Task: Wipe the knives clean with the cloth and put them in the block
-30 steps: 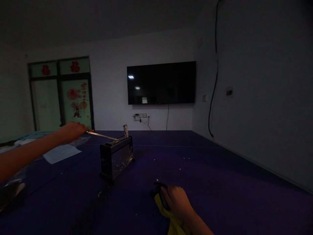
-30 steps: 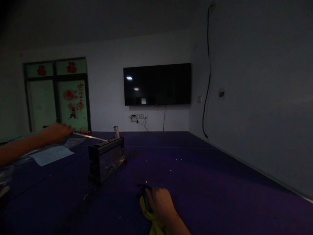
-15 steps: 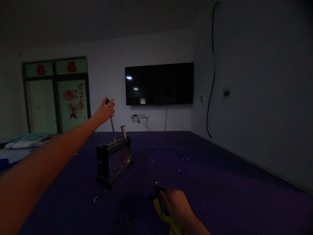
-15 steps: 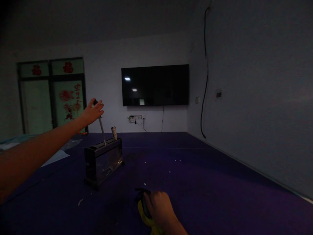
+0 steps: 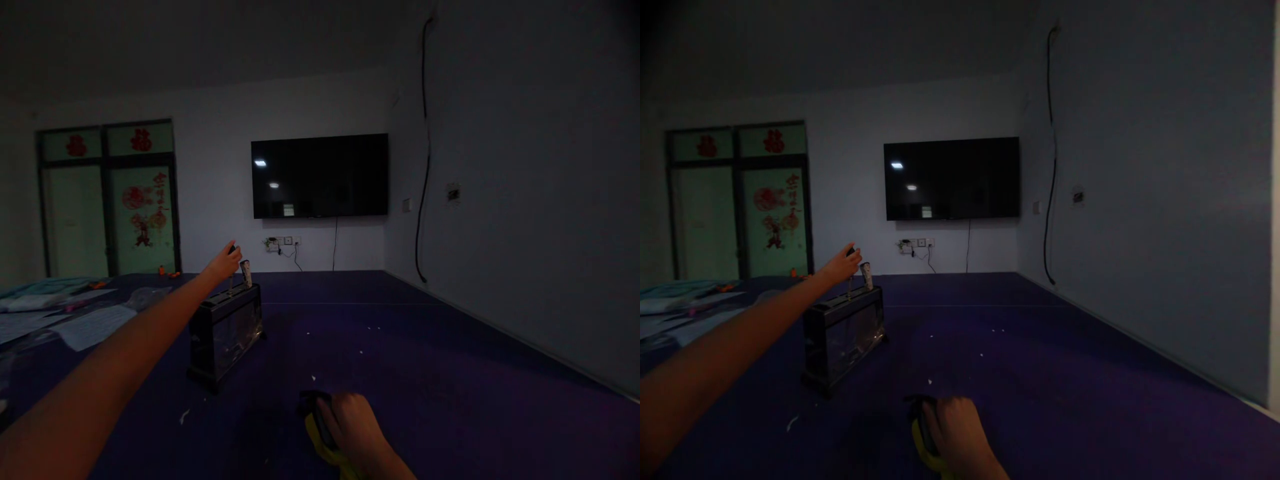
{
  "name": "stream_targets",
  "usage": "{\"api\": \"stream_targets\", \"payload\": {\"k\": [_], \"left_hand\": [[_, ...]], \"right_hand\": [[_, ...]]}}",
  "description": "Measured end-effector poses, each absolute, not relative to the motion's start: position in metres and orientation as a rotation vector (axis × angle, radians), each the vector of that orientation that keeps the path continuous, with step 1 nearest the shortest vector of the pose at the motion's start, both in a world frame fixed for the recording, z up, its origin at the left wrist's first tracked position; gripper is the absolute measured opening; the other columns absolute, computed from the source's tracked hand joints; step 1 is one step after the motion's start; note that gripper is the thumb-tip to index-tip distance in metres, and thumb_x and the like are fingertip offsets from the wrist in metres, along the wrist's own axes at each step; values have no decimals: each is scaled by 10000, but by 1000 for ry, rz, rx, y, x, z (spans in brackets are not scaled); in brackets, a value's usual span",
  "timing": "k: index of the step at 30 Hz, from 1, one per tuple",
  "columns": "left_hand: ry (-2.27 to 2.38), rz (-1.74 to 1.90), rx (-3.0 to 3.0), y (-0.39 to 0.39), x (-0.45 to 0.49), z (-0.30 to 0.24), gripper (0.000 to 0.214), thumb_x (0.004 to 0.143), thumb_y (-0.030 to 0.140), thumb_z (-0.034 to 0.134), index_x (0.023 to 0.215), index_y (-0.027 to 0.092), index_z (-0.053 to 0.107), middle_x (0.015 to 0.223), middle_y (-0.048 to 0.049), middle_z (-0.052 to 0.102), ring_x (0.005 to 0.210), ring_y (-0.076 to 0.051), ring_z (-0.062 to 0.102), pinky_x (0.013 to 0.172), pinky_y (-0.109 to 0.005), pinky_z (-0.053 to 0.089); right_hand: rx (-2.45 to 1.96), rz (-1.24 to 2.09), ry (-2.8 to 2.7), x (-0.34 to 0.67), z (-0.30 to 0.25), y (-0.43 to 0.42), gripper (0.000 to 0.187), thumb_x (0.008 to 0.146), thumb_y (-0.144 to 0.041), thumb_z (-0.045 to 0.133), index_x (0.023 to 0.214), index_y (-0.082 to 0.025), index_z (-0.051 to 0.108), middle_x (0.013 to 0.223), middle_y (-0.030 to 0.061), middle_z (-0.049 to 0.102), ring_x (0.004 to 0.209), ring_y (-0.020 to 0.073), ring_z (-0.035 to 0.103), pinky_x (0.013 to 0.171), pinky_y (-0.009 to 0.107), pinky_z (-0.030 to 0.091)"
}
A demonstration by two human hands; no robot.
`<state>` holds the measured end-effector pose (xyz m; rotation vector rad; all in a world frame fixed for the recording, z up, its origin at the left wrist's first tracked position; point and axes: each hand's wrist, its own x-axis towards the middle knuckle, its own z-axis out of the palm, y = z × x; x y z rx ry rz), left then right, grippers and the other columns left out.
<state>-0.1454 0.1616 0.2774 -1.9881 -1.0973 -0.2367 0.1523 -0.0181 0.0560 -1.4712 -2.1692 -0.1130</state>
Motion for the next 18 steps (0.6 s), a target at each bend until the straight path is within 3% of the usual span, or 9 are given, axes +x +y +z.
{"api": "stream_targets", "payload": {"k": [11, 15, 18], "left_hand": [[-1212, -212, -2084, 159, -154, 242, 290, 636, 110, 460, 704, 317, 652, 749, -39, 622, 1038, -209, 465, 1037, -444, 69], [-1202, -263, -2076, 154, -152, 241, 325, 641, 57, 428, 690, 295, 644, 836, -33, 632, 1083, -182, 447, 1044, -394, 97], [-1198, -331, -2053, 141, -152, 242, 362, 676, 47, 393, 811, 281, 634, 1044, -19, 589, 1192, -166, 346, 1047, -406, 77]], "right_hand": [[-1453, -69, -2156, 152, 53, -17, 292, 868, -273, 346, 907, -161, 613, 896, 95, 660, 867, 198, 599, 737, 242, 379], [-1462, -85, -2173, 150, 53, -16, 291, 867, -265, 349, 867, -173, 624, 873, 90, 664, 812, 189, 615, 705, 237, 387], [-1471, -97, -2179, 150, 51, -14, 284, 864, -279, 353, 883, -177, 617, 905, 92, 658, 825, 193, 612, 709, 244, 386]]}}
